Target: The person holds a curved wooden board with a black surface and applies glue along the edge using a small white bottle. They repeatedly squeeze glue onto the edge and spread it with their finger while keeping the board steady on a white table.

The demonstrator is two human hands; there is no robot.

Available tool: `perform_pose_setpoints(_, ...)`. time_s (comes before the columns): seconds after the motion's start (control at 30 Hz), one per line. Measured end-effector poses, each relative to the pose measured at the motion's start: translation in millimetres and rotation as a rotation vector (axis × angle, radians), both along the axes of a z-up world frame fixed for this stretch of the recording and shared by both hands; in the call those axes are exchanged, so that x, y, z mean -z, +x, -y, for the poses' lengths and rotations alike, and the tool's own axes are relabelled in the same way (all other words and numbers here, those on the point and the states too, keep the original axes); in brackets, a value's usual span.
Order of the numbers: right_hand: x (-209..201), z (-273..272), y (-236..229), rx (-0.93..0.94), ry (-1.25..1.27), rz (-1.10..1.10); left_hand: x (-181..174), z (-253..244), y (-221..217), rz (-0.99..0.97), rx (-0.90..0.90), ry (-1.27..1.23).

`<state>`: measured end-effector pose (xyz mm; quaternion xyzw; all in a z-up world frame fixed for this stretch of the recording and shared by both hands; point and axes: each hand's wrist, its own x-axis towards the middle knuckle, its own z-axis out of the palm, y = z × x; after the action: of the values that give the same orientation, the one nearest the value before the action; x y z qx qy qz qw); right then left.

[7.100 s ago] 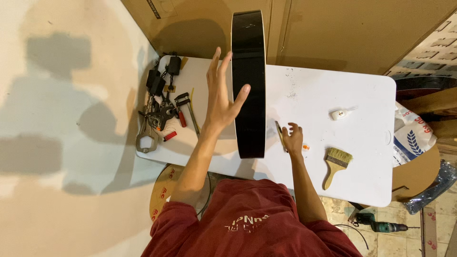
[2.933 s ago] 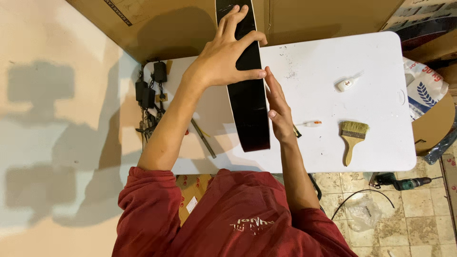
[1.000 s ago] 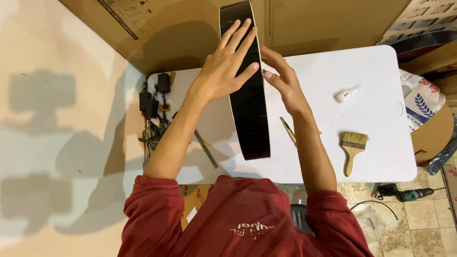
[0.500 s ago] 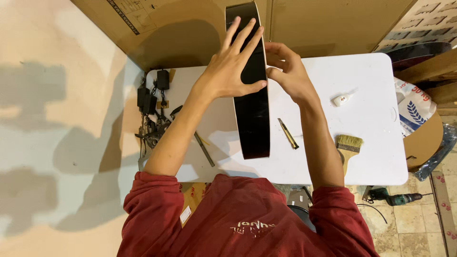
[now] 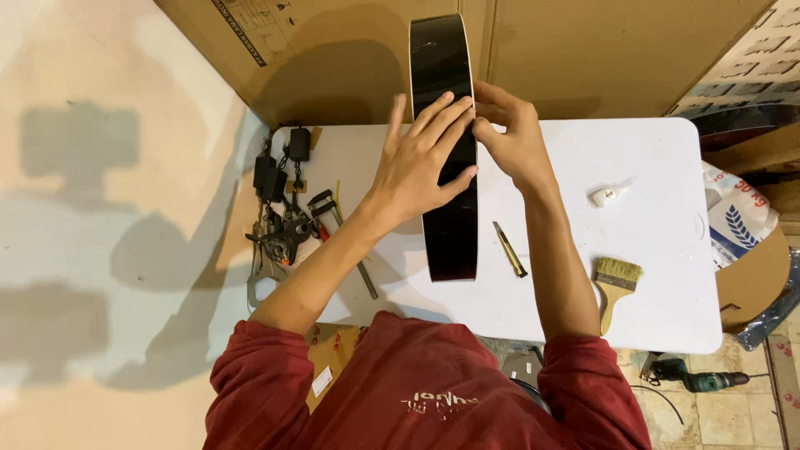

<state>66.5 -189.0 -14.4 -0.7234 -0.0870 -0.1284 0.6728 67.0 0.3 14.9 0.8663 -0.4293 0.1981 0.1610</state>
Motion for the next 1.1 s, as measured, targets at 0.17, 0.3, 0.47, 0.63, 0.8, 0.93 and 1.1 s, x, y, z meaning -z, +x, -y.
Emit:
perform_pose_setpoints(0.17, 16, -7, -8, -0.016, 0.044, 0.053, 2, 0, 0, -0.058, 0.004, 0.011)
perform_pose_setpoints(0.3, 9, -54, -55, -0.016, 0.153, 0.055, 8, 2, -5, -0.038, -0.028, 0.060)
perform_pose_setpoints(0.47, 20, -68, -69, 0.043, 0.087, 0.120, 0, -5, -11, -0.060, -0.005, 0.085)
perform_pose_setpoints(0.63, 21, -76, -103, 0.104, -0.026, 0.089, 6, -2, -4, -0.102, 0.010, 0.058)
perform_pose_setpoints(0.8, 27, -76, -105, 0.146, -0.108, 0.134, -2, 1, -6, -0.069, -0.046, 0.116)
perform_pose_setpoints(0.93, 26, -76, -103, 0.176, -0.127, 0.135, -1, 3, -1, -0.098, -0.043, 0.136)
perform_pose_setpoints(1.1, 27, -78, -103, 0.211, -0.126, 0.123, -1, 0, -2, -0.091, -0.010, 0.099)
